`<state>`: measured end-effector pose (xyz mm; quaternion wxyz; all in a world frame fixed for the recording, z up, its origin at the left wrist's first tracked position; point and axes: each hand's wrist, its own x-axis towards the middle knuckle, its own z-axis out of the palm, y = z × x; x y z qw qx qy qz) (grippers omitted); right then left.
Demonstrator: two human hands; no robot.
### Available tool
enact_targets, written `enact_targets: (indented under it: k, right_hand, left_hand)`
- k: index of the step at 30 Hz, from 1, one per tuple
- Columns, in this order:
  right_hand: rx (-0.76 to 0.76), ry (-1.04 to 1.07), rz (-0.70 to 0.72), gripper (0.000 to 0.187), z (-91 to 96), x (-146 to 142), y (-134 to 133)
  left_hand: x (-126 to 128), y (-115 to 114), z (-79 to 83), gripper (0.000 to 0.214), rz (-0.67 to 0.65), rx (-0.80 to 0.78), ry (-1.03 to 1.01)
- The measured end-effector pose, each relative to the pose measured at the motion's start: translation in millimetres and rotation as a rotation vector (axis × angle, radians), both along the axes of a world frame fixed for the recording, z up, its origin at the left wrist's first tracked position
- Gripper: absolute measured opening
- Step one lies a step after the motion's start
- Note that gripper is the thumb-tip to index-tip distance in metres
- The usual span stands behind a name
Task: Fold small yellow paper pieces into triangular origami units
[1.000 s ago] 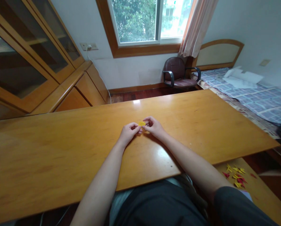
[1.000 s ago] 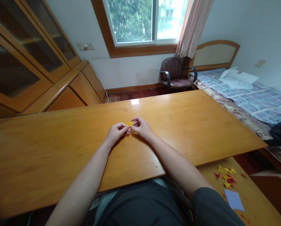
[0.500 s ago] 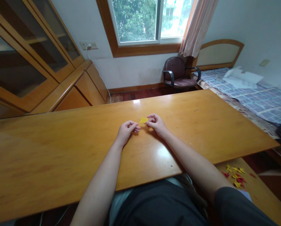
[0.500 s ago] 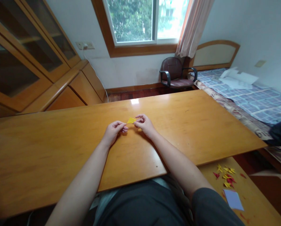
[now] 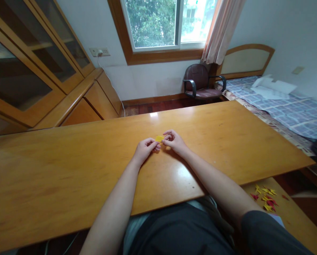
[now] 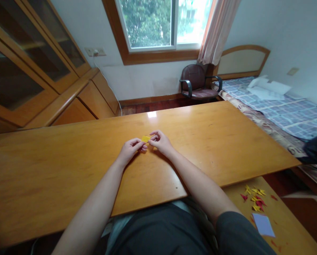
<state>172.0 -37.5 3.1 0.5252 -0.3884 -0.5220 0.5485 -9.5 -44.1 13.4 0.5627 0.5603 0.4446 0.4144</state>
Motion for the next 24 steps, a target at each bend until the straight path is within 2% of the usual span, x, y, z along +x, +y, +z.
enact_targets:
  k: [6, 12, 18, 24]
  right_hand:
    - [-0.053, 0.083, 0.023, 0.043, 0.0, 2.6, 0.2]
    - [-0.066, 0.117, 0.033, 0.047, -1.6, 2.6, 1.1]
    - [-0.017, 0.078, 0.064, 0.052, -2.8, -1.5, 2.1]
    - [0.016, 0.006, 0.062, 0.048, -4.5, -3.4, 0.9]
  left_hand:
    - [-2.9, -1.5, 2.3, 0.034, -0.044, -0.078, -0.06]
    - [-3.2, -1.2, 2.5, 0.036, -0.026, -0.093, -0.083]
    - [-1.2, -2.1, 3.1, 0.036, -0.021, -0.059, -0.04]
    - [0.1, -3.5, 3.7, 0.035, -0.039, -0.037, 0.03]
